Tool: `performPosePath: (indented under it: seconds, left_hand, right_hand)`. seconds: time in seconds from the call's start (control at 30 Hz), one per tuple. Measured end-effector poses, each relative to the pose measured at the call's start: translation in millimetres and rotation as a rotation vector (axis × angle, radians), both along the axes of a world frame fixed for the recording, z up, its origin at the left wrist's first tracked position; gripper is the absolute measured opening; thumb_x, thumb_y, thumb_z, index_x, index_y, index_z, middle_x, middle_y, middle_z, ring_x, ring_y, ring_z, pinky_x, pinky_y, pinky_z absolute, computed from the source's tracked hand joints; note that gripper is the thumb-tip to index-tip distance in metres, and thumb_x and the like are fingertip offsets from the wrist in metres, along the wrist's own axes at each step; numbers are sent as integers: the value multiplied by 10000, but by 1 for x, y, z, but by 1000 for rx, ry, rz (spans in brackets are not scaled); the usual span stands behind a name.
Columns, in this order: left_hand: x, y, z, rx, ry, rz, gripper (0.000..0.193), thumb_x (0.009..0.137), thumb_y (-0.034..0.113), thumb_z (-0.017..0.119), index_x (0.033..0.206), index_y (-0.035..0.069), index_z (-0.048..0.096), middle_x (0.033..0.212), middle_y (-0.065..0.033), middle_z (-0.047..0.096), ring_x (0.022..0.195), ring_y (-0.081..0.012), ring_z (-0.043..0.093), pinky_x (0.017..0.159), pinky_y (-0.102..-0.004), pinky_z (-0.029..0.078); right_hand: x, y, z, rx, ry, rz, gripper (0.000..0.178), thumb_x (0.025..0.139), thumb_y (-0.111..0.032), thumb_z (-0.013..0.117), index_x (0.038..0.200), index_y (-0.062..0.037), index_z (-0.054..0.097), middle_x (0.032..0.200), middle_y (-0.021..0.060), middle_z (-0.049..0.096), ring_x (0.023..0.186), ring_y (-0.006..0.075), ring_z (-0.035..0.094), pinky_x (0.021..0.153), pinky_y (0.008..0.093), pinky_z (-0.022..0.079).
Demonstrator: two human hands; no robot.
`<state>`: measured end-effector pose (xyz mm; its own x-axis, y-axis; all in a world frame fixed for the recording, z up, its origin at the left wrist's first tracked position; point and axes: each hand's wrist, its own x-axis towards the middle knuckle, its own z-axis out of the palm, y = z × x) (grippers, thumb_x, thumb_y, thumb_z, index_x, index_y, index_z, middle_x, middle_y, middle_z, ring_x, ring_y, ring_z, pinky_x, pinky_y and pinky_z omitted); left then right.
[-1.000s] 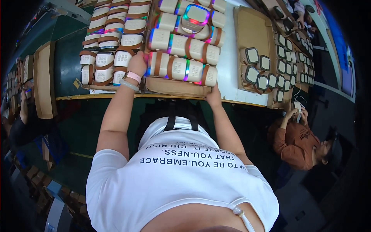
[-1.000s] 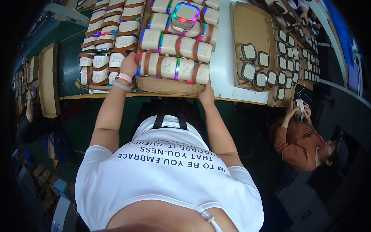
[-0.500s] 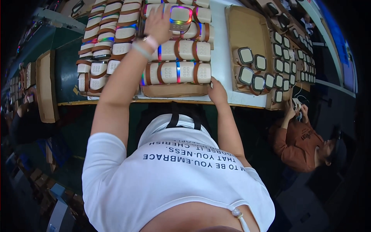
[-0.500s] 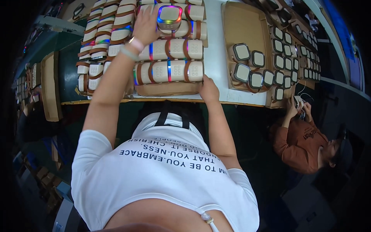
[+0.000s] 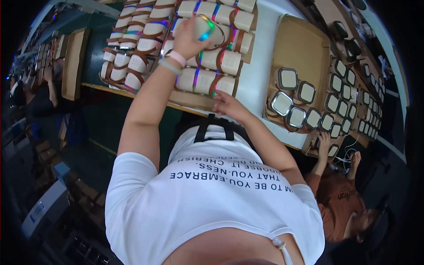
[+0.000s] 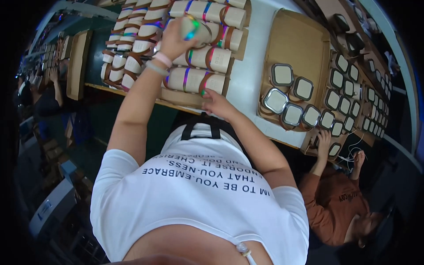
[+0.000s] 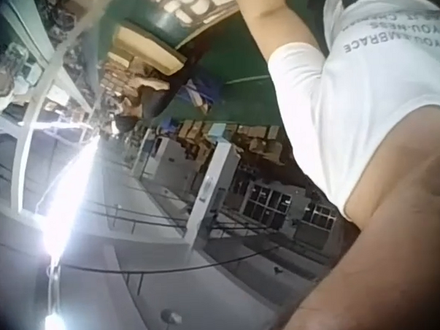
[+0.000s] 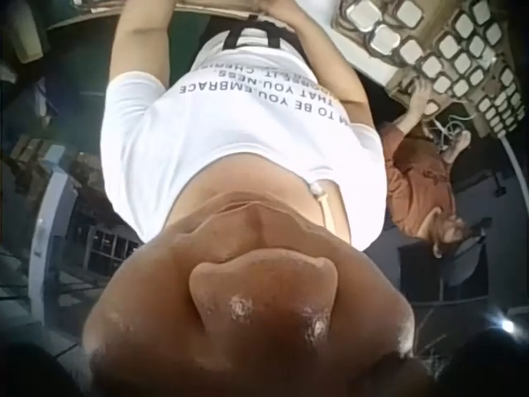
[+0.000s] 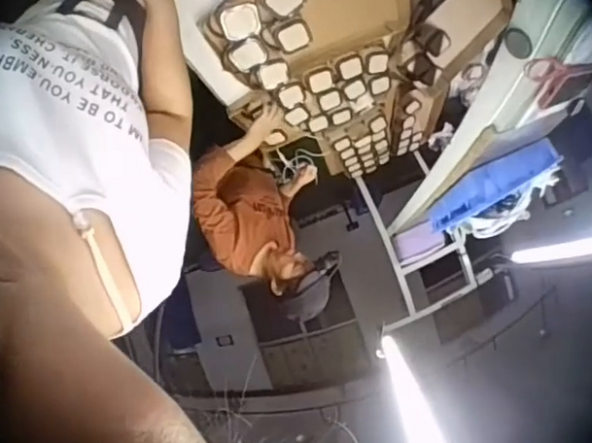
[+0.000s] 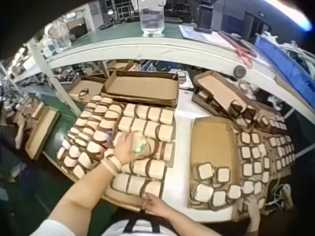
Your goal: Packaging and organizing small electronic LED devices into cardboard trays on a factory production line.
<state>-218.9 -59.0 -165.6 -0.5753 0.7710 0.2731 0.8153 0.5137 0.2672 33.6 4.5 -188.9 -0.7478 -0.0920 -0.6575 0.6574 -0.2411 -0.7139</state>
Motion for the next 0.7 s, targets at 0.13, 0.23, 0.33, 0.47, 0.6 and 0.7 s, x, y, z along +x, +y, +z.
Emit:
performPosePath:
  seconds: [0.13, 0.23, 0.33, 0.47, 0.6, 0.7]
  left_hand:
    - [35, -58, 40, 1071, -1537, 201, 563, 833, 244, 633, 1309, 44, 411, 1261, -140, 518, 1175, -278, 508, 953, -483, 446]
    - [61, -94, 54, 1338, -1769, 281, 639, 823, 253, 606, 1365, 67, 323, 1341, -153, 424, 1267, -356, 390, 1033, -579, 352]
    - [75, -117, 53, 1397, -1869, 299, 703, 807, 309, 618, 1384, 79, 288, 1368, -157, 383, 1283, -369, 359, 1043, -579, 338]
    - [86, -126, 63, 1457, -2059, 307, 747, 791, 360, 629, 1391, 91, 273, 1375, -159, 362, 1283, -372, 352, 1049, -579, 328]
    - [88, -132, 81, 1426, -2083, 202, 743, 799, 379, 627, 1389, 96, 276, 1379, -152, 358, 1291, -366, 345, 1055, -570, 326]
    - [83, -143, 87, 1428, -2070, 115, 712, 813, 344, 624, 1386, 98, 281, 1383, -145, 360, 1299, -357, 344, 1057, -566, 326]
  right_hand:
    - [1, 10, -4, -439, -55, -202, 609, 889, -15, 509, 1437, -69, 248, 1392, 117, 373, 1098, 240, 569, 830, 306, 507]
    - [-2, 2, -4, -504, -77, -276, 616, 892, -27, 519, 1440, -73, 242, 1413, 118, 348, 1126, 249, 561, 849, 320, 506]
    - [-2, -6, -4, -506, -77, -418, 590, 890, -36, 527, 1425, -79, 280, 1337, 104, 431, 1070, 225, 580, 826, 331, 510]
    - [-2, 10, 0, -360, -144, -497, 397, 870, -108, 576, 1249, -53, 468, 947, 31, 566, 816, 144, 556, 742, 308, 507]
    - [-9, 34, 70, 6, -130, -600, 103, 912, -157, 548, 836, -92, 523, 716, -31, 471, 596, 89, 455, 703, 290, 513]
    - [-20, 49, 97, -41, 100, -620, 138, 927, -164, 535, 812, -90, 513, 687, -30, 462, 598, 83, 452, 693, 269, 525]
